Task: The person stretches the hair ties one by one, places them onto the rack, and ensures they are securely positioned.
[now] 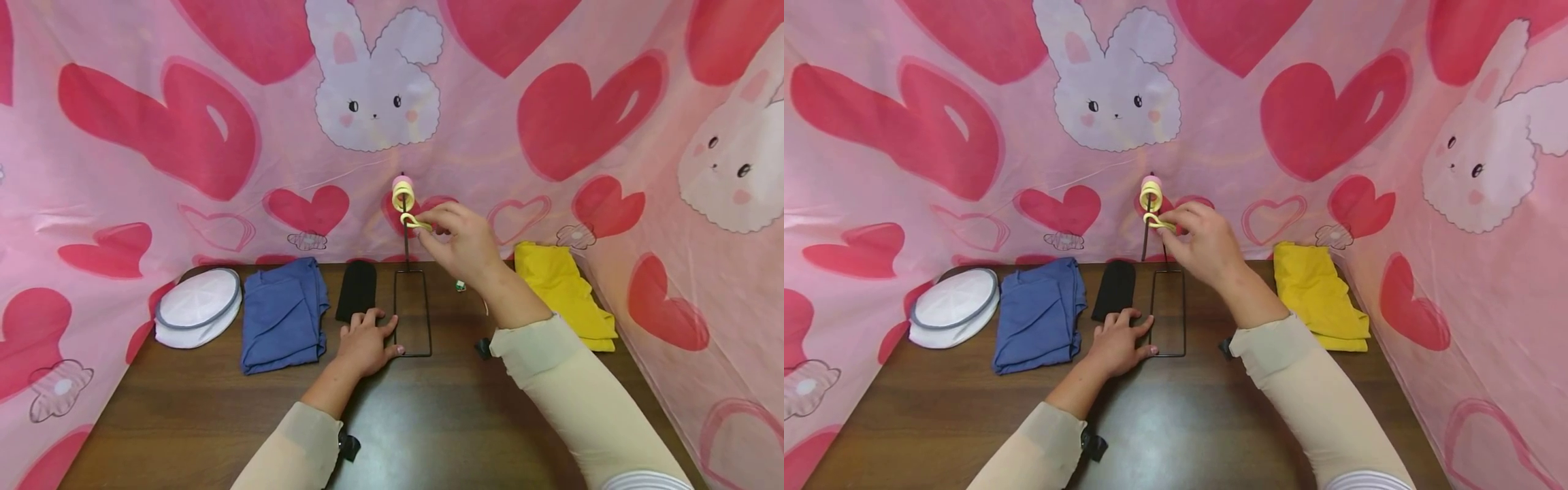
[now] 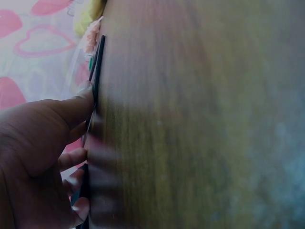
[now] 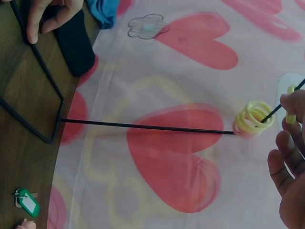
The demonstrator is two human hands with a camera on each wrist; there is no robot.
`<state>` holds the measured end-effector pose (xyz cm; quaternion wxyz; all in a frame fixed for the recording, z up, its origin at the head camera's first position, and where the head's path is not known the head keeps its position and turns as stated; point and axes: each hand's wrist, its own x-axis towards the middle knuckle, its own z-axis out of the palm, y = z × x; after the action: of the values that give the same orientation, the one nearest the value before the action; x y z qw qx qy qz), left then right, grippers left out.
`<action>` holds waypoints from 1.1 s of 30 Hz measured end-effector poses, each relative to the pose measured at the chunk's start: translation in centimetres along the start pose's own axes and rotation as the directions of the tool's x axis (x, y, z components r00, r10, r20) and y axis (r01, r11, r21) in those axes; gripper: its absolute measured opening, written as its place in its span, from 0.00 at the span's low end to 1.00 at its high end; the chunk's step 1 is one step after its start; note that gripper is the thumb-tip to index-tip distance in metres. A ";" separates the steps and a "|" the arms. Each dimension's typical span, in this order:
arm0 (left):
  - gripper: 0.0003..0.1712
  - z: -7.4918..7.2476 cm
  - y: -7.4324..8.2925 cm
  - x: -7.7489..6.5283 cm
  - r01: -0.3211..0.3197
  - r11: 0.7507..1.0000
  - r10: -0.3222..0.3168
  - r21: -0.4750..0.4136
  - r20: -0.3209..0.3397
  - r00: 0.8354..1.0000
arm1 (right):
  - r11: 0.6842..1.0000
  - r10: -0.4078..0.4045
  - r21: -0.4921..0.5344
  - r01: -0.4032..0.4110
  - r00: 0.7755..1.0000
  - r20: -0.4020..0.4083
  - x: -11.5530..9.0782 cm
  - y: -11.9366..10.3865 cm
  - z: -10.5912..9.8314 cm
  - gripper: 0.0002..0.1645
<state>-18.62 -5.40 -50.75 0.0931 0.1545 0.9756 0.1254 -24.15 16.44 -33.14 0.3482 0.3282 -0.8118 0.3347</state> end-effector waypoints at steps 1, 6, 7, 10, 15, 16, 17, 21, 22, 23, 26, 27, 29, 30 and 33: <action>0.41 0.0 0.0 0.0 -0.002 1.000 0.002 -0.003 -0.001 1.000 | 1.000 0.010 -0.003 -0.010 1.000 -0.013 0.1 0.1 0.2 0.10; 0.41 -0.1 0.0 -0.1 -0.001 1.000 0.001 -0.007 -0.004 1.000 | 0.998 0.063 -0.022 -0.065 0.993 -0.095 1.0 0.8 1.4 0.10; 0.41 -0.1 0.0 -0.2 -0.002 1.000 0.002 -0.008 -0.007 1.000 | 0.996 0.076 -0.031 -0.080 0.991 -0.108 1.2 0.8 1.6 0.11; 0.41 -0.1 0.1 -0.3 -0.004 1.000 0.004 -0.008 -0.005 1.000 | 0.989 0.126 -0.060 -0.135 0.983 -0.137 1.5 1.0 2.2 0.11; 0.41 -0.1 0.1 -0.4 -0.006 1.000 0.006 -0.007 -0.008 1.000 | 0.973 0.200 -0.081 -0.214 0.968 -0.152 1.8 1.1 3.1 0.14; 0.41 0.0 0.0 -0.4 -0.004 1.000 0.004 -0.007 -0.008 1.000 | 0.971 0.207 -0.085 -0.222 0.965 -0.158 1.9 1.0 3.3 0.14; 0.41 0.0 0.0 -0.4 -0.002 1.000 0.002 -0.008 -0.008 1.000 | 0.969 0.215 -0.090 -0.231 0.963 -0.165 1.9 1.1 3.5 0.15; 0.41 -0.1 -0.1 -0.3 -0.001 1.000 0.001 -0.010 -0.006 1.000 | 0.960 0.239 -0.103 -0.260 0.954 -0.179 2.2 1.0 4.0 0.17; 0.41 -0.1 -0.2 -0.3 -0.001 1.000 0.001 -0.010 -0.003 1.000 | 0.957 0.248 -0.108 -0.269 0.953 -0.177 2.2 1.0 4.0 0.18; 0.41 -0.1 -0.2 -0.3 -0.001 1.000 0.001 -0.010 -0.003 1.000 | 0.955 0.257 -0.106 -0.277 0.951 -0.172 2.2 1.0 4.0 0.20; 0.41 0.0 -0.3 -0.3 0.002 1.000 -0.002 -0.006 -0.001 1.000 | 0.954 0.268 -0.097 -0.285 0.951 -0.156 1.9 0.9 3.8 0.24; 0.41 0.1 -0.3 -0.3 0.005 1.000 -0.005 -0.006 0.001 1.000 | 0.954 0.268 -0.094 -0.284 0.951 -0.152 1.7 0.8 3.7 0.26; 0.41 0.2 -0.3 -0.2 0.009 1.000 -0.009 -0.005 0.002 1.000 | 0.956 0.265 -0.089 -0.280 0.953 -0.146 1.3 0.6 3.3 0.27; 0.41 0.2 -0.3 -0.2 0.009 1.000 -0.009 -0.005 0.001 1.000 | 0.957 0.262 -0.087 -0.276 0.954 -0.145 1.0 0.5 3.2 0.27; 0.41 0.2 -0.3 -0.2 0.008 1.000 -0.008 -0.006 -0.002 1.000 | 0.966 0.235 -0.071 -0.247 0.960 -0.149 -0.1 0.2 2.6 0.25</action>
<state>-18.49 -5.64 -51.01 0.0930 0.1502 0.9759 0.1280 -25.11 14.57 -34.67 0.3750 0.1867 -0.8334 0.3604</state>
